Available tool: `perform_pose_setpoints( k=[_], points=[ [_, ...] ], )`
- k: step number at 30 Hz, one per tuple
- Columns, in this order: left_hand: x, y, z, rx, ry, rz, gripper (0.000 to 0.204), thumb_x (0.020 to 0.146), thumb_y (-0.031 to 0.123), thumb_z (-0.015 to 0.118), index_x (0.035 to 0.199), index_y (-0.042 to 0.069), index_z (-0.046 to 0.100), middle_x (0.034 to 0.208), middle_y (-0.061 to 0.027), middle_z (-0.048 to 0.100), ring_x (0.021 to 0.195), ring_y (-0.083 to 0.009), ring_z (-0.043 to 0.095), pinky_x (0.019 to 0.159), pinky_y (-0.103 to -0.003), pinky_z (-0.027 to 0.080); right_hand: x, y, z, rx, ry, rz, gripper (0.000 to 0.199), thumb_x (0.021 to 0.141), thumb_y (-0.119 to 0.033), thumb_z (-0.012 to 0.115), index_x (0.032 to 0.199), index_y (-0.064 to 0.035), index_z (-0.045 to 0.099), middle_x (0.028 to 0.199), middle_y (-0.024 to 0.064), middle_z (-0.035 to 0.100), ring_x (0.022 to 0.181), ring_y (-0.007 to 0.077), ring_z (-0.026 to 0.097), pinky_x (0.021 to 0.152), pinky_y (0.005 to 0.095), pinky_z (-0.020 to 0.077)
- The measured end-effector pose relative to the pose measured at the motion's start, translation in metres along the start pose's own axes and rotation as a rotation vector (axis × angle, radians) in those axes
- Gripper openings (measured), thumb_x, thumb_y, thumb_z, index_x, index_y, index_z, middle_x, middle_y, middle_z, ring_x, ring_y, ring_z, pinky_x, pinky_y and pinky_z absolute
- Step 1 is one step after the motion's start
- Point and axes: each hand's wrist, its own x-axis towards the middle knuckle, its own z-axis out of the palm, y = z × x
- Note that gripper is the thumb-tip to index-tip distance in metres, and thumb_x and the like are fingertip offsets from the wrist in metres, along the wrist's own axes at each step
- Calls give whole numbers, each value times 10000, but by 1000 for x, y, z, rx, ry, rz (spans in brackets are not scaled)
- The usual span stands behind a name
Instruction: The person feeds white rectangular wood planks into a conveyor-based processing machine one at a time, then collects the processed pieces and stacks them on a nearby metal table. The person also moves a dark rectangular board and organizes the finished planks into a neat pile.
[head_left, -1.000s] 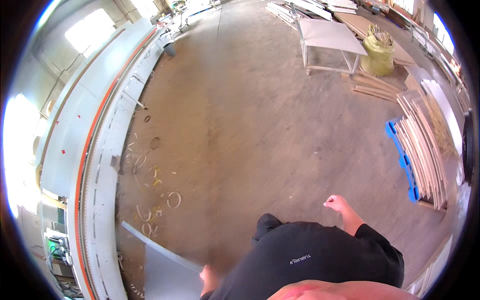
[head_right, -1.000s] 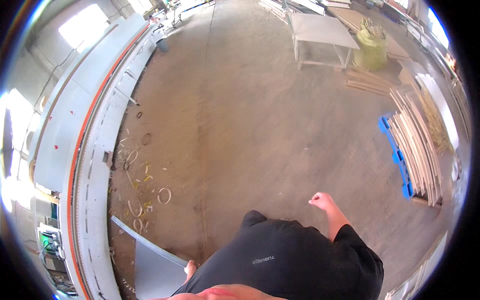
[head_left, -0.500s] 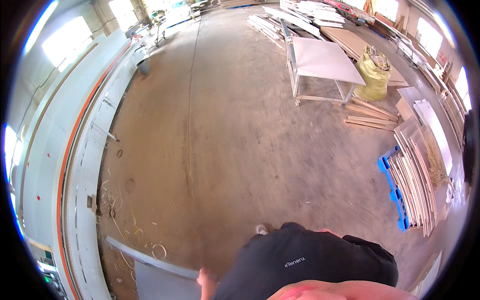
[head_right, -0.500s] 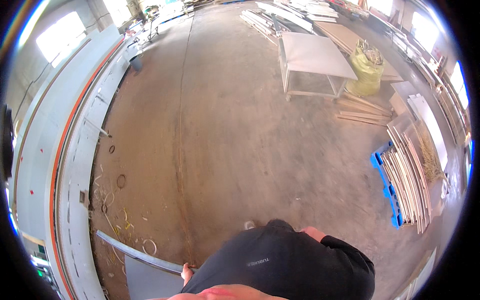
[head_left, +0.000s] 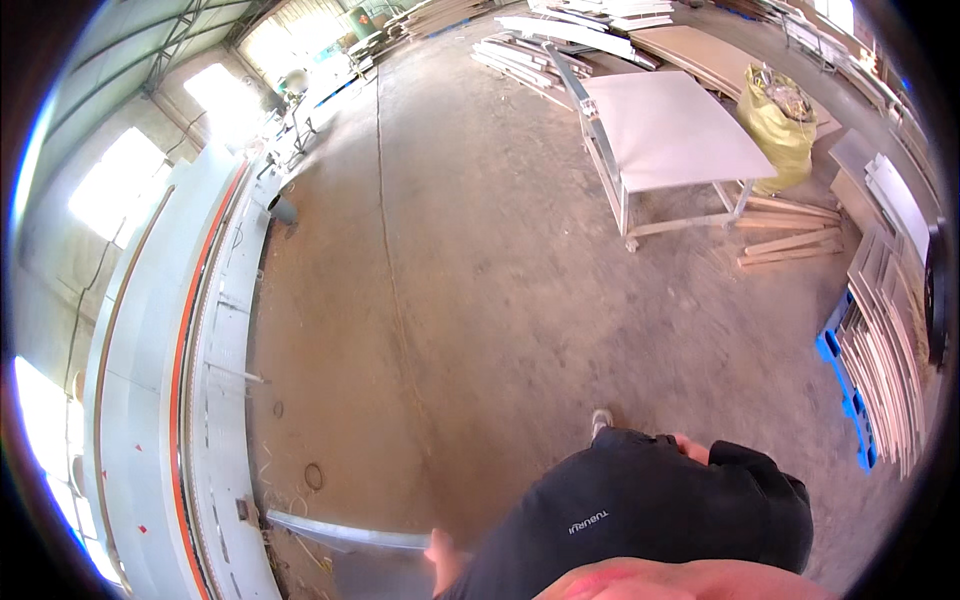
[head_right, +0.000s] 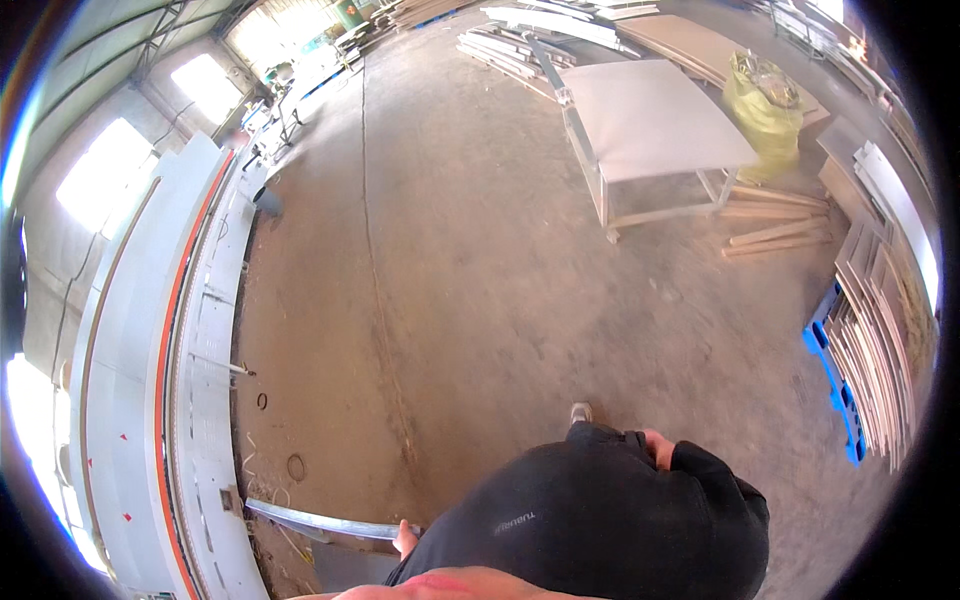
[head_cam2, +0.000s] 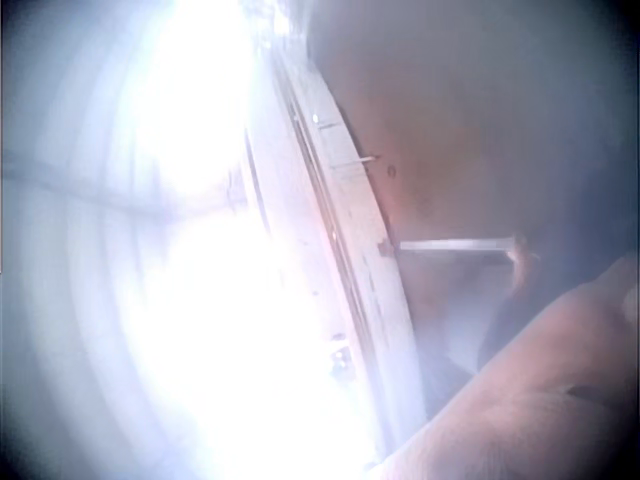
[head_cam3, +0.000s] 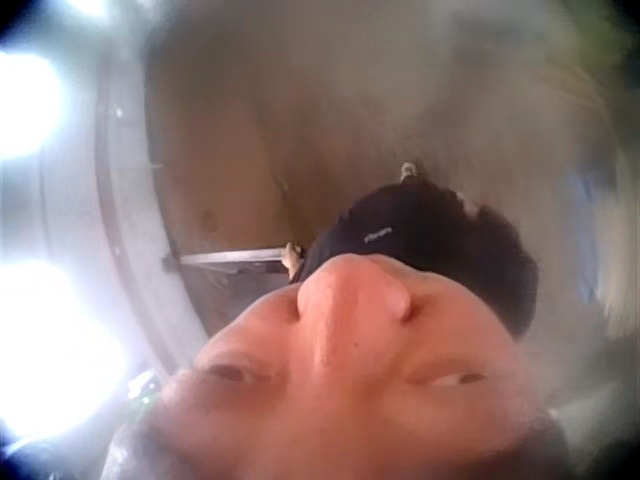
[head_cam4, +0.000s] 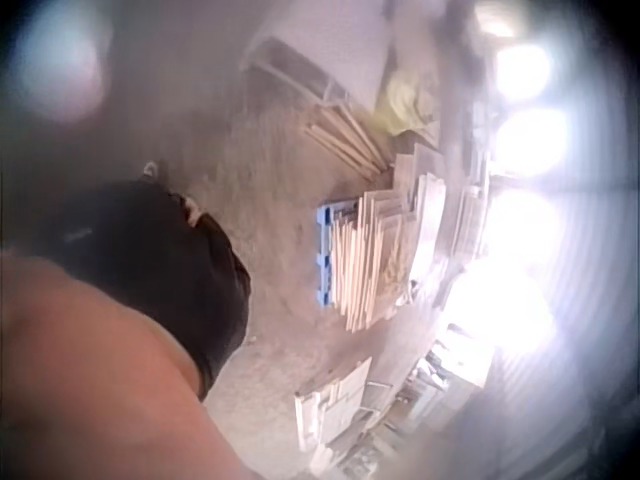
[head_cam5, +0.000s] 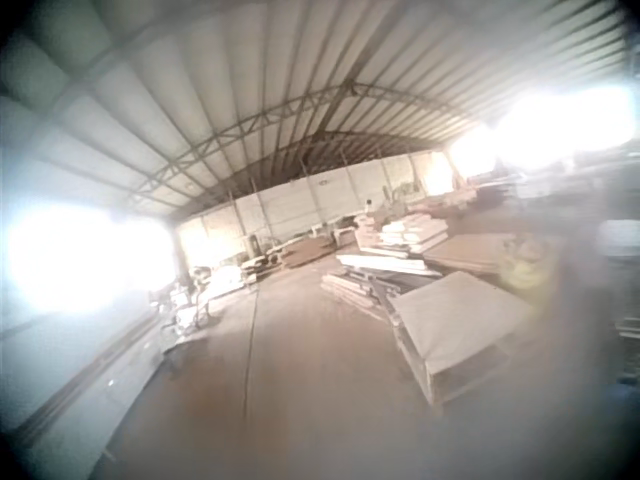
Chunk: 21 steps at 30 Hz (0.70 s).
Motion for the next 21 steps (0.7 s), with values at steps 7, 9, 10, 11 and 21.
perform_pose_setpoints(
  k=[7, 9, 10, 11, 21],
  points=[
    [38, 141, 227, 1, 299, 169, 395, 883, 219, 803, 1050, -119, 683, 926, -194, 728, 765, -336, 694, 629, -488, 580, 175, -138, -346, 169, 227, 274, 352, 977, -438, 714, 1051, -109, 813, 912, 35, 811, 791, 146, 753, 764, 338, 577],
    [51, 183, 282, -86, 256, 83, 424, 900, 186, 788, 1141, -133, 649, 1015, -209, 728, 830, -354, 717, 682, -508, 618, 221, -179, -411, 322, 337, 252, 336, 988, -408, 717, 1086, -99, 803, 915, 33, 807, 800, 151, 752, 754, 347, 580],
    [63, 208, 312, -188, 232, 53, 458, 907, 174, 787, 1196, -142, 626, 1065, -220, 727, 857, -365, 724, 702, -514, 632, 252, -198, -438, 358, 380, 209, 335, 987, -397, 721, 1098, -91, 799, 912, 36, 804, 794, 159, 747, 759, 351, 584],
    [86, 217, 335, -141, 177, 117, 540, 906, 162, 782, 1305, -133, 568, 1127, -234, 713, 888, -391, 728, 717, -535, 642, 280, -212, -467, 394, 421, 164, 334, 986, -386, 724, 1109, -84, 795, 909, 39, 802, 789, 167, 742, 764, 355, 589],
    [157, 422, 633, -143, 187, 108, 519, 954, 188, 780, 1293, -75, 489, 1201, -295, 693, 1007, -416, 731, 787, -581, 633, 420, -248, -542, -146, 204, -586, 433, 883, -408, 770, 1156, -72, 744, 1109, 163, 786, 1025, 363, 750, 872, 429, 590]
  ],
)
